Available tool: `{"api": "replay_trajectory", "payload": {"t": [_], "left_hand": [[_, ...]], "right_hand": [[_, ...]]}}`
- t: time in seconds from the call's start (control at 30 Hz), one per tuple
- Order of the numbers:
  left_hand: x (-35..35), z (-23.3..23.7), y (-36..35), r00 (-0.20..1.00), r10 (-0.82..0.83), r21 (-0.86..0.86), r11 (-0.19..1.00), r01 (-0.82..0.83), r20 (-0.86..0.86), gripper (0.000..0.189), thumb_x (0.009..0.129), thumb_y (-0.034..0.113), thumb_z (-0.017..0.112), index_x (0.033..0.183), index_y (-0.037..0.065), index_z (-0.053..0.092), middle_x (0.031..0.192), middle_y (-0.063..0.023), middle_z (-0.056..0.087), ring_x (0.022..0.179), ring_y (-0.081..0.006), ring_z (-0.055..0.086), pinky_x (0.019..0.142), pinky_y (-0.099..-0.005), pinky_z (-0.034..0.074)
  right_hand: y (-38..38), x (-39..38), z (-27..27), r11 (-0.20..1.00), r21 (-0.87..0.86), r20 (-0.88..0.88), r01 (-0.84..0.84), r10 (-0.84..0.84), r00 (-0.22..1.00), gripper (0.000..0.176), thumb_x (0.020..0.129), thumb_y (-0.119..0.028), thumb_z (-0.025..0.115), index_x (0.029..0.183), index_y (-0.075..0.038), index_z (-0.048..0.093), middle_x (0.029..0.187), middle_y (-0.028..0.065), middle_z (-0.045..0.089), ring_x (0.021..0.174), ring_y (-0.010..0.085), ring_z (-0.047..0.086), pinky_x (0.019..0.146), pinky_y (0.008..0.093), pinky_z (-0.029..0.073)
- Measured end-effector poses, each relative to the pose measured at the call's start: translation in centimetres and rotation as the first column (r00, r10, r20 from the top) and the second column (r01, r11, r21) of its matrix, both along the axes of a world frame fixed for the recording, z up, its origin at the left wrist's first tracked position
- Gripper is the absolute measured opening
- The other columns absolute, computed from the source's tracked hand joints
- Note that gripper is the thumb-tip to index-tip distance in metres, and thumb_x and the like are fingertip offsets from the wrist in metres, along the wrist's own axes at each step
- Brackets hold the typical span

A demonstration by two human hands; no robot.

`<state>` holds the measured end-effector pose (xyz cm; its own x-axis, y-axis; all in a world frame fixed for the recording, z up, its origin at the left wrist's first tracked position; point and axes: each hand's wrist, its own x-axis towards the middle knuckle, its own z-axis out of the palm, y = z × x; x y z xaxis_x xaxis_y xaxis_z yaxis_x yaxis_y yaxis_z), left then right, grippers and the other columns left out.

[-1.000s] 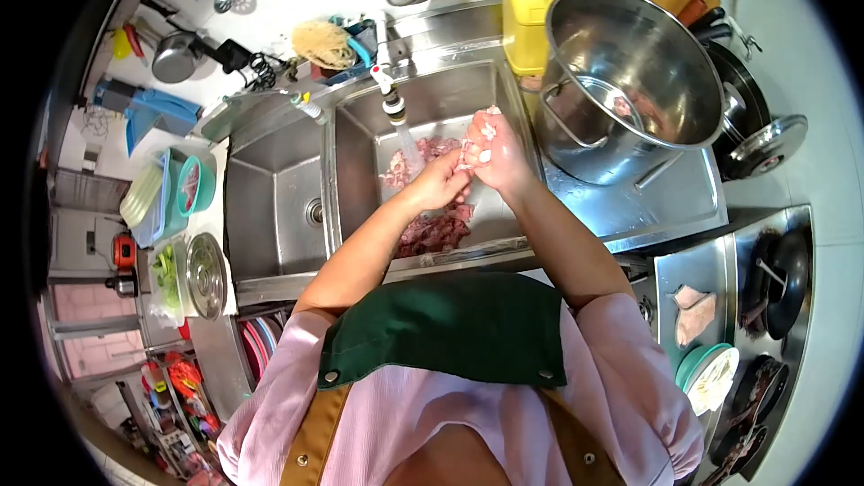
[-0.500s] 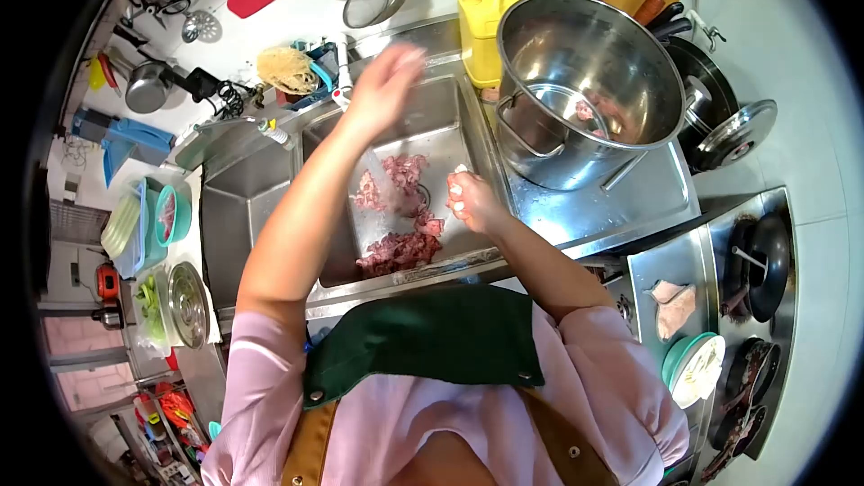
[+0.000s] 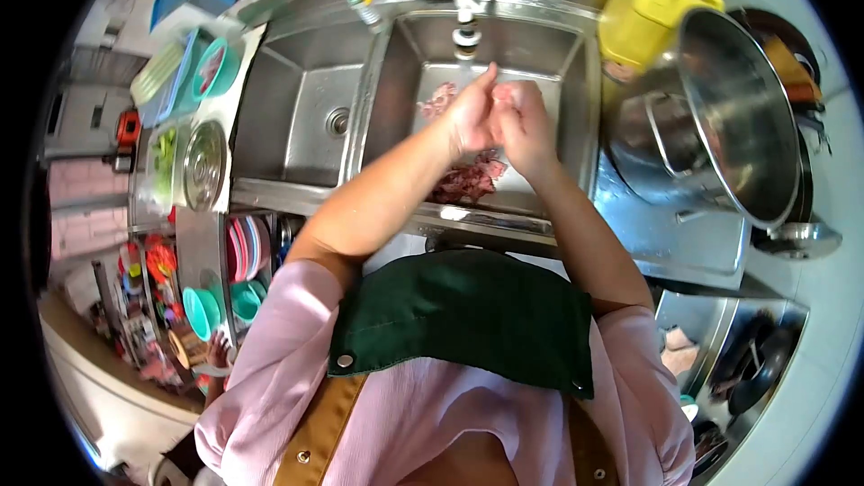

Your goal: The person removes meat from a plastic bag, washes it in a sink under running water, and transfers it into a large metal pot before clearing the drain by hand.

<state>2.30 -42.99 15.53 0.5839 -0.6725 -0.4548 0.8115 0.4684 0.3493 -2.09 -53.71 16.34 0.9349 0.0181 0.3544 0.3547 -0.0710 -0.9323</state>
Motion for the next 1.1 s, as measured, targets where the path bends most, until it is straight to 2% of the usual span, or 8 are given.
{"api": "replay_trajectory", "payload": {"t": [0.27,0.4,0.53,0.7,0.87,0.93,1.07,1.1], "left_hand": [[-3.8,-4.5,11.5,0.878,0.475,-0.52,0.765,-0.379,0.059,0.026,0.084,0.03,0.039,0.097,0.01,0.05,0.1,-0.0076,0.052,0.1,-0.0219,0.047,0.087,-0.0371,0.038],[-6.1,-6.9,17.7,0.857,0.503,-0.421,0.805,-0.417,0.113,0.021,0.083,0.03,0.043,0.077,0.01,0.049,0.073,-0.0031,0.053,0.062,-0.0121,0.051,0.056,-0.0234,0.044],[-13.2,-3.7,27.5,0.693,0.72,0.06,0.691,-0.72,0.034,0.017,0.08,0.027,0.051,0.075,0.011,0.049,0.06,0.0019,0.046,0.05,-0.0083,0.041,0.041,-0.0201,0.031],[-25.0,-8.6,43.3,0.294,0.902,0.697,-0.01,-0.717,0.315,0.014,0.081,0.023,0.049,0.074,0.011,0.047,0.056,0.0026,0.044,0.044,-0.0069,0.038,0.04,-0.0192,0.031],[-35.6,-16.2,56.4,-0.135,0.961,0.791,0.114,-0.601,-0.241,0.063,0.078,0.053,0.04,0.116,0.003,0.042,0.109,-0.014,0.045,0.089,-0.0267,0.049,0.083,-0.0465,0.037],[-38.3,-16.5,56.2,-0.318,0.936,0.698,-0.129,-0.705,-0.148,0.066,0.08,0.056,0.032,0.115,0.001,0.042,0.116,-0.0131,0.043,0.097,-0.0283,0.047,0.089,-0.0546,0.027],[-41.2,-24.2,59.2,-0.16,0.938,0.81,-0.346,-0.474,0.307,0.051,0.085,0.048,0.032,0.1,0.004,0.052,0.096,-0.0119,0.054,0.087,-0.0228,0.051,0.077,-0.0369,0.04],[-41.8,-24.9,59.7,0.104,0.895,0.761,-0.303,-0.573,0.434,0.044,0.087,0.042,0.031,0.073,0.007,0.055,0.059,-0.0021,0.05,0.051,-0.0173,0.046,0.047,-0.0305,0.036]], "right_hand": [[11.8,-1.0,5.6,0.23,-0.972,0.127,0.041,0.373,0.919,0.027,0.074,-0.017,0.045,0.1,-0.011,0.049,0.088,0.005,0.057,0.076,0.0221,0.057,0.067,0.0411,0.036],[17.8,-1.1,6.5,0.198,-0.948,-0.137,-0.25,0.454,0.881,0.029,0.076,-0.014,0.045,0.104,-0.011,0.051,0.088,0.0078,0.059,0.083,0.0228,0.057,0.068,0.0374,0.042],[20.5,-0.7,4.6,0.557,-0.795,0.15,-0.24,0.564,0.812,0.022,0.077,-0.007,0.049,0.099,-0.006,0.053,0.097,0.0117,0.056,0.089,0.0251,0.055,0.07,0.0314,0.044],[17.7,0.1,0.2,0.554,-0.758,-0.069,-0.346,0.458,0.886,0.019,0.078,-0.007,0.051,0.097,-0.002,0.054,0.099,0.0116,0.054,0.076,0.0225,0.055,0.06,0.0258,0.044],[10.5,0.3,-7.4,0.385,-0.809,-0.431,-0.444,0.126,0.894,0.019,0.078,-0.006,0.051,0.097,-0.002,0.054,0.091,0.0111,0.054,0.068,0.0189,0.054,0.057,0.0281,0.042],[7.2,0.2,-10.3,0.358,-0.809,-0.491,-0.467,0.028,0.871,0.019,0.078,-0.007,0.051,0.096,-0.002,0.054,0.089,0.0102,0.055,0.069,0.0174,0.054,0.06,0.0275,0.043],[-3.9,1.5,-20.9,0.554,-0.647,-0.633,-0.524,-0.007,0.774,0.021,0.078,-0.011,0.053,0.098,-0.003,0.055,0.083,0.0075,0.057,0.071,0.0142,0.055,0.068,0.0248,0.043],[-3.8,0.8,-21.4,0.506,-0.66,-0.671,-0.556,-0.063,0.739,0.021,0.078,-0.012,0.053,0.098,-0.004,0.056,0.081,0.0071,0.058,0.072,0.0143,0.055,0.07,0.0245,0.042]]}}
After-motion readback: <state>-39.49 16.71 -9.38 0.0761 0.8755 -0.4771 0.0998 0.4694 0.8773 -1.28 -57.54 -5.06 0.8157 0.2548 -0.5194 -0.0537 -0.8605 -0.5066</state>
